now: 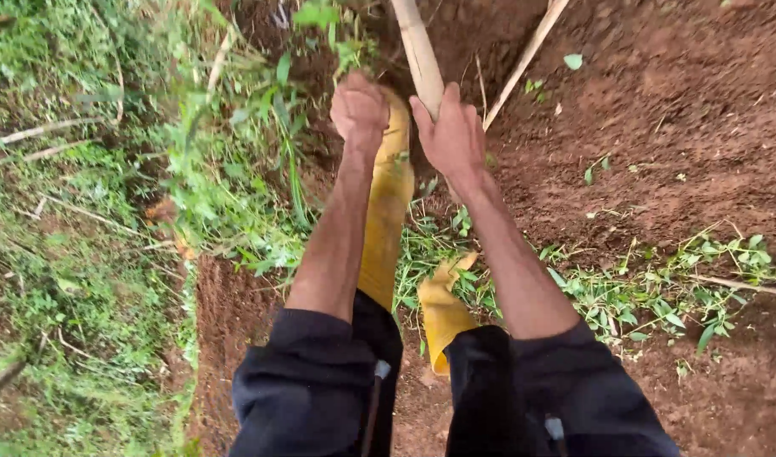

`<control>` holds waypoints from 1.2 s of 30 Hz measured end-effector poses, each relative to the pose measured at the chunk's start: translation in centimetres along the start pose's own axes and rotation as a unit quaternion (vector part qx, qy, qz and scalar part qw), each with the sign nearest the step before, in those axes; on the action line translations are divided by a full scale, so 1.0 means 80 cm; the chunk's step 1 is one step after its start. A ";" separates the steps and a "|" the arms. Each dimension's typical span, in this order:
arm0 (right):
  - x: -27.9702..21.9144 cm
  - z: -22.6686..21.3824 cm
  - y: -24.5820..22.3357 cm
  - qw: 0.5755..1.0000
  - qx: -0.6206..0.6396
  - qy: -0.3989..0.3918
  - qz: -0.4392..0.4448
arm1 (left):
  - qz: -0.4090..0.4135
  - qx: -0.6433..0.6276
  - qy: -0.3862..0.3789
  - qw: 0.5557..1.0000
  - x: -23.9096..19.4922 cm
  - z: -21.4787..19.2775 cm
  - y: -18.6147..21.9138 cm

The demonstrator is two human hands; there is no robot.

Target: The person sits on the ground and uses a hoe to loosen soil and remove weeds from a garden bed. They pull out weeds by hand and toss them aside, working along a row of plants.

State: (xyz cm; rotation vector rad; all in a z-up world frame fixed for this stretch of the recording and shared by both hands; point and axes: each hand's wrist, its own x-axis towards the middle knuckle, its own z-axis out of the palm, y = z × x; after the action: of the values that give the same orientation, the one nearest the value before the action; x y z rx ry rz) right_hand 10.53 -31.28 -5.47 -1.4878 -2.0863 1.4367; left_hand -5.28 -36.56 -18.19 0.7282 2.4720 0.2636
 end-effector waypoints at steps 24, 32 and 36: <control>-0.015 0.123 0.009 0.995 0.081 -0.013 0.051 | -0.151 -0.121 -0.139 0.971 -0.162 0.011 -0.129; -0.206 0.147 0.076 0.966 0.052 -0.029 0.250 | -0.050 -0.155 -0.092 0.982 -0.181 0.021 -0.202; -0.273 0.142 0.128 0.947 0.006 -0.068 0.313 | -0.146 -0.715 -0.041 0.682 -0.191 0.215 -0.375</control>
State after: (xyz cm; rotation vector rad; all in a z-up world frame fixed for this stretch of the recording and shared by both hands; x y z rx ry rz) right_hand 19.91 -55.45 -11.71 -2.2340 -1.7321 1.7850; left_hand 1.68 -69.48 -35.47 -0.3509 1.4583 1.6779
